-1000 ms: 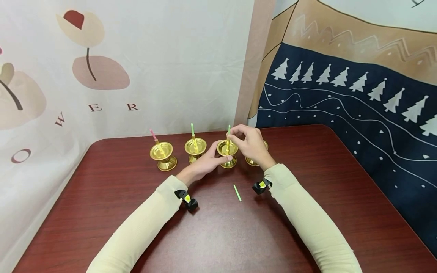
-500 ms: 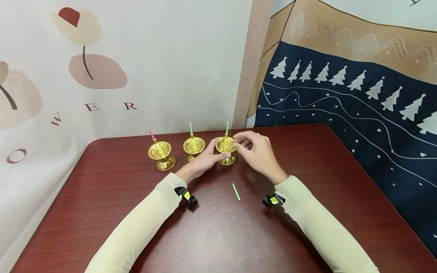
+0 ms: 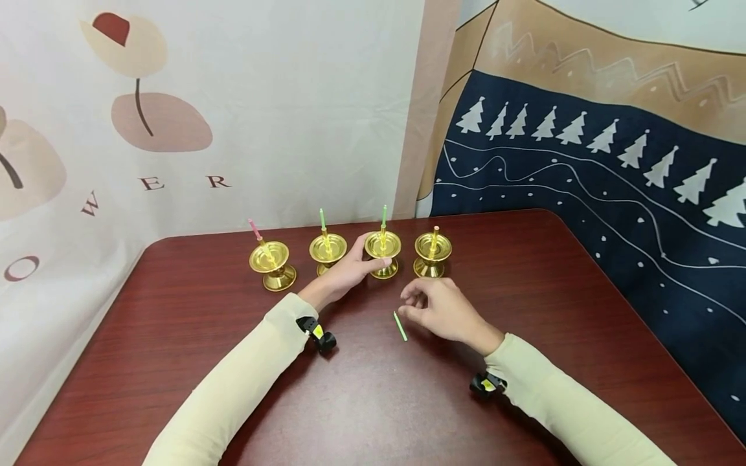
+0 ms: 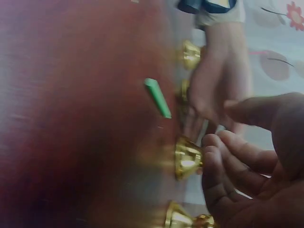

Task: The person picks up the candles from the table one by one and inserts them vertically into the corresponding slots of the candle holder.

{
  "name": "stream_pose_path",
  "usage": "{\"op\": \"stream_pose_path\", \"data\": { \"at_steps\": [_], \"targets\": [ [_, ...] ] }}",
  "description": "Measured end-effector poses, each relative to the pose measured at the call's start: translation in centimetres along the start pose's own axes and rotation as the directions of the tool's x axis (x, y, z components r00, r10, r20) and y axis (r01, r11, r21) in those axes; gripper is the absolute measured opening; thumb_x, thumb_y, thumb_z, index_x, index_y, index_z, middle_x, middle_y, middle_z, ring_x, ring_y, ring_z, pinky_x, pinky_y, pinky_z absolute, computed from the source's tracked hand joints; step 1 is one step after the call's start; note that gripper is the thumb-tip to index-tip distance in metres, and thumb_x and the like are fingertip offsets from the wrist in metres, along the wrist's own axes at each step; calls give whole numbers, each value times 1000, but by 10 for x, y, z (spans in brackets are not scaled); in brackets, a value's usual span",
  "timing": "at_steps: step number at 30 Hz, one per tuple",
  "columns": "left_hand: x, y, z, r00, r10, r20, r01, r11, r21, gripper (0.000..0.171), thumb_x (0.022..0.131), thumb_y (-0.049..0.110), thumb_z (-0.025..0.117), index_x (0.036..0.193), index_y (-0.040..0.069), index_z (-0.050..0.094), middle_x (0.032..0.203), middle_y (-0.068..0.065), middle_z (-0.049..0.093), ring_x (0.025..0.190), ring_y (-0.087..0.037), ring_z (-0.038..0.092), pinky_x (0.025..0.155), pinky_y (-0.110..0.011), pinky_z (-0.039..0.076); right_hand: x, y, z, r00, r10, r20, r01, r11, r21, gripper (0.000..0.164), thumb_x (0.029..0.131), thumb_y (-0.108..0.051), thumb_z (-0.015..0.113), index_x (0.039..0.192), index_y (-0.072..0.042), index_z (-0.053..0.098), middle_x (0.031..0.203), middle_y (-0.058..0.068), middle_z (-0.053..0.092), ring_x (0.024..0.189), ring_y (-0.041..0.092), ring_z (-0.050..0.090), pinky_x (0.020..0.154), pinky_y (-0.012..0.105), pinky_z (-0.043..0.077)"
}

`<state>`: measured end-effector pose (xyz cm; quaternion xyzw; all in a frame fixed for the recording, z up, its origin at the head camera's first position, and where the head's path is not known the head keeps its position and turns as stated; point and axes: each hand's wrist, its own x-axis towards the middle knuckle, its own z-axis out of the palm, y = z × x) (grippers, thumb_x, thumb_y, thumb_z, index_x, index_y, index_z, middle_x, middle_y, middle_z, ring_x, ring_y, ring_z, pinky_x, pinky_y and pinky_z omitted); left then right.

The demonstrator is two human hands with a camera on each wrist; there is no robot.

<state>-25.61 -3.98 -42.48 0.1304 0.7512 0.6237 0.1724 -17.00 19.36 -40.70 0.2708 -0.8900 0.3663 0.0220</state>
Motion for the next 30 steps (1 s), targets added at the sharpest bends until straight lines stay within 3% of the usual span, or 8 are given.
{"op": "stream_pose_path", "data": {
  "at_steps": [5,9,16,20,25,30],
  "targets": [
    [-5,1,4,999,-9,-41,10,1000,16,85,108,24,74,172,8,20,170,-18,37,159,-29,33,127,-45,29,-7,3,14,996,30,86,-27,999,-32,22,87,-16,95,96,-10,76,81,-10,67,73,5,62,68,27,55],
    [-12,0,10,997,-27,-69,33,996,88,87,107,30,74,171,3,21,170,-20,39,158,-32,36,128,-47,30,-10,4,20,993,50,105,-42,996,-83,29,83,-23,99,96,-12,75,81,-9,65,77,5,60,71,28,54],
    [-33,4,14,997,-4,-77,18,984,177,84,102,27,77,165,-6,32,164,-25,45,154,-36,43,127,-50,32,-10,6,21,995,11,103,-1,996,-95,32,79,-20,101,95,-12,75,82,-9,63,78,6,59,71,28,53],
    [-45,6,16,995,-39,-93,58,975,214,80,101,27,77,162,-8,39,162,-25,47,152,-38,44,126,-50,34,-11,10,18,994,-15,111,22,998,-57,30,79,-14,101,95,-12,77,84,-9,65,79,7,61,72,27,54],
    [-52,10,22,997,-72,-19,74,976,202,67,103,28,75,155,-5,49,153,-18,60,146,-36,53,121,-50,41,-12,17,13,989,-61,134,61,998,5,26,80,-11,100,96,-13,80,86,-9,67,80,10,63,72,28,55],
    [-45,11,31,996,-49,76,32,977,209,65,106,29,72,159,-1,50,151,-13,65,144,-32,57,119,-47,44,-11,23,11,985,-69,159,63,997,39,24,80,-9,100,95,-14,82,85,-9,68,79,10,64,71,27,55]
  ]
}}
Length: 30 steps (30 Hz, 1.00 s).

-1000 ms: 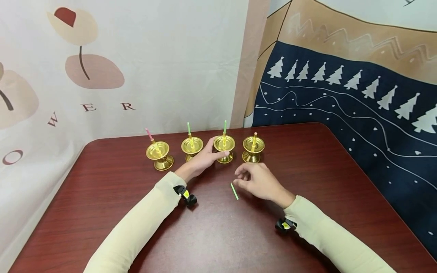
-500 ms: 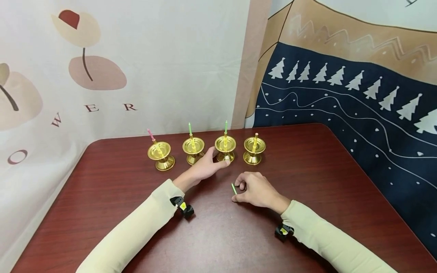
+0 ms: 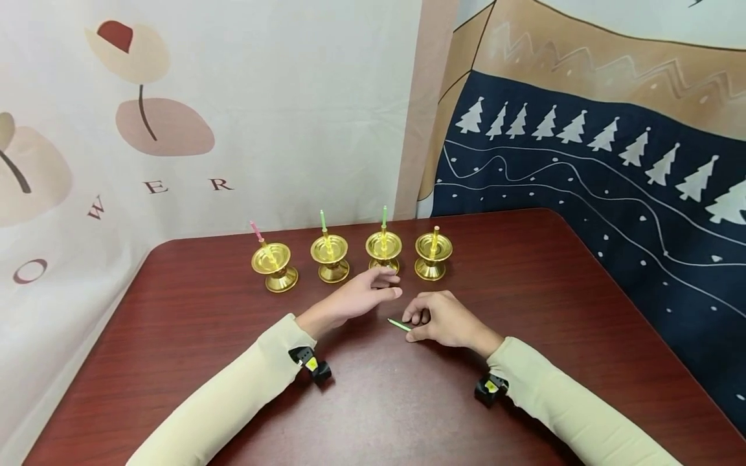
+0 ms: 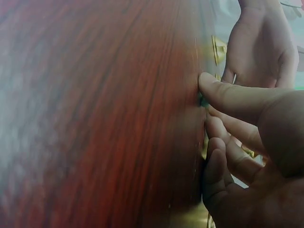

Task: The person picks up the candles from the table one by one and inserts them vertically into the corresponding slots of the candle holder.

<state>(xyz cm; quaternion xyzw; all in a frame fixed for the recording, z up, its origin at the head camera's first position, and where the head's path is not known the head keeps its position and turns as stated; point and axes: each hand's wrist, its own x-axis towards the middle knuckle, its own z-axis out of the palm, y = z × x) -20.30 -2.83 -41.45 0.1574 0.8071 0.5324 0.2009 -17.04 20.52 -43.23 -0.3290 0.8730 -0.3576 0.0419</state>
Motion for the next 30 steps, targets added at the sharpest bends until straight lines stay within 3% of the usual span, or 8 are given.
{"op": "stream_pose_path", "data": {
  "at_steps": [7,10,16,24,30],
  "targets": [
    [19,10,12,998,13,58,-16,998,60,69,108,36,69,163,1,47,156,-11,61,150,-29,51,122,-45,41,-3,4,-2,998,54,21,-55,998,43,20,82,-8,98,93,-14,83,80,-14,68,76,6,63,69,26,54],
    [28,11,16,998,21,53,-25,996,87,74,107,40,68,165,1,44,159,-10,59,151,-29,49,121,-43,41,-3,4,-2,997,73,24,-74,996,46,18,83,-7,97,93,-14,83,79,-15,69,75,5,63,69,25,54],
    [42,16,24,1000,10,24,-11,998,55,82,106,37,69,171,4,33,166,-12,52,155,-28,44,124,-44,37,-3,4,-4,996,83,31,-84,996,37,18,84,-5,96,92,-15,83,78,-16,69,74,4,64,68,25,55],
    [58,17,30,999,35,7,-35,999,-12,83,107,34,69,173,7,27,168,-16,47,156,-28,43,125,-44,37,-6,9,-10,998,26,61,-28,999,29,17,86,-3,92,91,-16,83,78,-17,70,73,3,63,66,25,55],
    [64,16,33,999,44,0,-44,999,-20,86,110,34,67,177,14,16,174,-16,38,158,-28,38,127,-45,33,-13,22,-21,990,-95,102,97,995,-18,20,90,3,85,95,-16,83,85,-16,69,76,2,62,67,25,55]
  ]
}}
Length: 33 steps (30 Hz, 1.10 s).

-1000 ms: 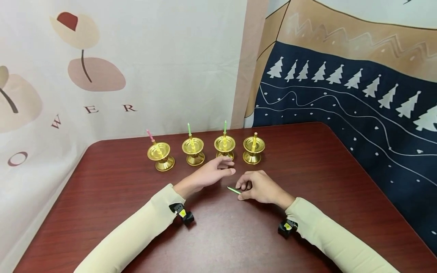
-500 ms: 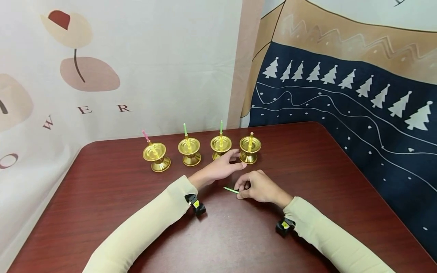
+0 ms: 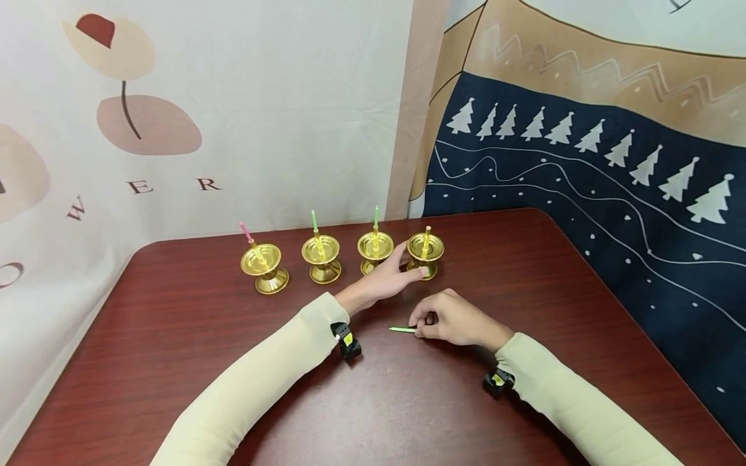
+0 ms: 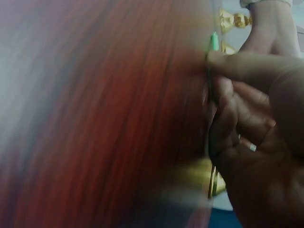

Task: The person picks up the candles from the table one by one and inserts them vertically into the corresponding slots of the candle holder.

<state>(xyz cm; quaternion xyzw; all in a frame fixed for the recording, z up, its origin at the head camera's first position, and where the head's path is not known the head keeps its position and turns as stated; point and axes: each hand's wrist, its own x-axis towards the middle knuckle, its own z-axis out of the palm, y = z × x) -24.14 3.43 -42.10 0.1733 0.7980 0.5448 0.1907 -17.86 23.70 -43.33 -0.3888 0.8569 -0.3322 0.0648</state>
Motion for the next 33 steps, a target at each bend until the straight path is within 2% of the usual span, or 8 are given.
{"op": "stream_pose_path", "data": {
  "at_steps": [4,8,16,20,23,27,30,33],
  "targets": [
    [1,1,1,1000,-18,-19,19,1000,20,86,112,39,63,178,16,12,175,-16,36,159,-29,37,127,-47,33,-6,9,-10,997,-82,4,82,997,-16,26,89,8,78,97,-16,82,88,-14,68,78,2,61,66,25,55],
    [2,3,2,999,-26,-38,27,1000,9,81,114,41,59,178,18,14,175,-17,37,158,-30,38,127,-47,32,-10,16,-24,993,-114,-25,114,993,-29,28,86,10,75,96,-16,81,88,-14,66,78,3,61,65,25,54],
    [4,4,3,999,-26,-47,26,1000,1,73,117,40,54,177,20,17,172,-16,40,156,-29,42,127,-45,32,-13,19,-54,991,-61,-117,58,998,-29,28,87,14,74,95,-13,77,86,-14,64,77,8,61,65,25,53],
    [5,4,5,999,-32,-44,32,999,6,73,117,39,53,177,19,16,173,-17,39,156,-30,41,127,-45,32,-7,16,-66,979,-7,-205,1,1000,-30,27,87,15,77,95,-11,77,84,-12,65,76,10,61,65,23,53],
    [6,4,5,999,-31,-38,31,1000,-5,74,117,39,53,177,18,15,173,-18,39,156,-31,41,128,-46,31,0,15,-73,952,31,-304,-44,998,-34,25,86,13,79,94,-11,77,85,-8,69,78,12,62,68,20,52],
    [7,4,6,999,-44,-32,44,999,-7,75,117,40,53,177,19,13,173,-18,38,157,-32,40,128,-47,32,11,14,-80,900,101,-425,-108,994,9,15,88,6,79,93,-7,76,87,1,71,79,14,62,71,18,51],
    [6,6,6,998,-56,-28,56,998,0,76,117,40,54,177,19,12,174,-18,38,158,-31,39,127,-47,32,20,14,-85,859,155,-488,-147,988,55,6,91,2,77,96,-1,75,88,8,72,79,15,63,73,16,52],
    [5,8,6,998,-62,-30,62,998,-1,77,117,41,54,177,18,12,174,-18,37,158,-30,39,128,-47,32,30,16,-89,824,187,-535,-173,982,76,5,95,0,76,100,2,77,92,11,74,80,13,64,76,14,54]
  ]
}}
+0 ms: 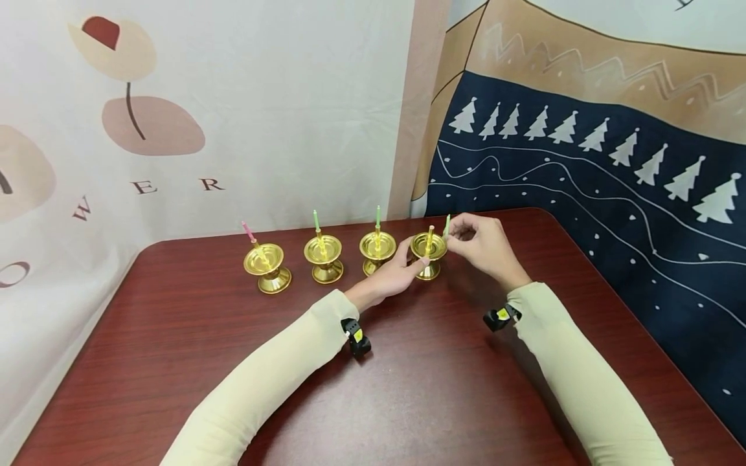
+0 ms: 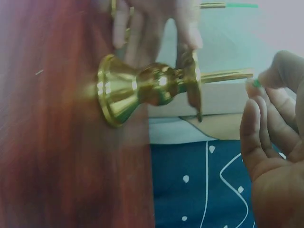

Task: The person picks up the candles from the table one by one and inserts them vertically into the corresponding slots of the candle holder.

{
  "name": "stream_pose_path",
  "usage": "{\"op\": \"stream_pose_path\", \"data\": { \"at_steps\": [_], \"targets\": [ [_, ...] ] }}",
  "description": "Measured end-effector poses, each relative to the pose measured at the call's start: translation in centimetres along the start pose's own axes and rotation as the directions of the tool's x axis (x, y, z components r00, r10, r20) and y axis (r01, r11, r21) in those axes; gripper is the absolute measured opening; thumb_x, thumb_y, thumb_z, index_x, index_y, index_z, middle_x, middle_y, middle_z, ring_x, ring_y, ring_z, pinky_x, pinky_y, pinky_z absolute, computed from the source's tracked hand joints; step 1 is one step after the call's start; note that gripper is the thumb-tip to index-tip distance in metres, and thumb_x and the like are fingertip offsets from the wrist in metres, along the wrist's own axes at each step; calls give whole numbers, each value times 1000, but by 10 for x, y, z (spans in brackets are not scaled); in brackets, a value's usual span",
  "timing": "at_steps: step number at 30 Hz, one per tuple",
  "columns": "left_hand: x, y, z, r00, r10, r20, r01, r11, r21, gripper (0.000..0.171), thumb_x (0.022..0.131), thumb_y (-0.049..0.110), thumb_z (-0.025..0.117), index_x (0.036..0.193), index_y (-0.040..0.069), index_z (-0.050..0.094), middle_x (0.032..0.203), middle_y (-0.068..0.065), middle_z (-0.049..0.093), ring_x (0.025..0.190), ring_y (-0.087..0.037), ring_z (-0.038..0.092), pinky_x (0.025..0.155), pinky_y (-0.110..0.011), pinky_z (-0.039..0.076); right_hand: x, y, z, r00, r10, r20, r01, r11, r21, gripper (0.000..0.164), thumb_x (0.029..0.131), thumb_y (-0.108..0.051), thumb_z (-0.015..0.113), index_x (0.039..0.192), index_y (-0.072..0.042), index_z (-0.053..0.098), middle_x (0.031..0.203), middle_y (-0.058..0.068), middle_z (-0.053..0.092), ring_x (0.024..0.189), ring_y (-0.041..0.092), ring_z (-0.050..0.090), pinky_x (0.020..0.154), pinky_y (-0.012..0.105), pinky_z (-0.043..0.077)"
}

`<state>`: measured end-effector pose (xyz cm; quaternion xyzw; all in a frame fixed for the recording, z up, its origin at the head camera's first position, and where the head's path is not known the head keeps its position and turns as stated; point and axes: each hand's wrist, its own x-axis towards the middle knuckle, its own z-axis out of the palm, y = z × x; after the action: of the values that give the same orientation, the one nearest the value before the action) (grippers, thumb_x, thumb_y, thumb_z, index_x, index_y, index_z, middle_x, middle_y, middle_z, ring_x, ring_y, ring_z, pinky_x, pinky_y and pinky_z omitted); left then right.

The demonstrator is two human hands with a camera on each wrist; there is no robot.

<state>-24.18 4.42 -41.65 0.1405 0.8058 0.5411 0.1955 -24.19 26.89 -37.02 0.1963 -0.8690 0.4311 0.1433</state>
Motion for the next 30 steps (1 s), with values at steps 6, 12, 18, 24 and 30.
{"op": "stream_pose_path", "data": {
  "at_steps": [6,12,18,24,30],
  "targets": [
    [0,2,0,1000,-10,6,10,1000,-9,76,117,41,53,177,19,12,174,-17,37,159,-30,38,128,-48,32,17,-6,5,996,37,-77,-36,999,15,8,101,-6,79,104,1,78,100,15,76,85,11,65,80,13,53],
    [2,2,3,1000,-2,6,2,1000,-20,76,117,41,53,177,20,12,175,-15,37,158,-30,40,128,-47,32,22,-9,11,996,58,-72,-55,997,51,12,103,-8,79,110,2,80,110,19,78,87,6,66,79,12,52],
    [5,0,4,1000,3,1,-3,1000,-23,77,117,40,53,178,21,10,175,-15,36,158,-27,39,127,-46,32,22,-7,14,996,59,-60,-56,997,48,13,105,-9,77,110,2,80,109,19,79,86,7,66,78,13,52],
    [6,0,3,1000,2,-13,-2,1000,-19,78,117,43,53,178,27,7,175,-14,36,157,-29,41,127,-47,34,22,-6,15,995,81,-58,-78,996,47,13,106,-10,75,110,1,80,107,17,79,87,9,69,79,15,54],
    [6,-1,2,1000,22,-8,-23,999,-40,78,117,41,54,178,26,8,176,-14,33,158,-29,39,128,-46,31,23,-3,16,997,53,-63,-51,998,29,11,104,-7,76,110,1,80,106,18,79,84,8,68,78,13,54]
  ]
}}
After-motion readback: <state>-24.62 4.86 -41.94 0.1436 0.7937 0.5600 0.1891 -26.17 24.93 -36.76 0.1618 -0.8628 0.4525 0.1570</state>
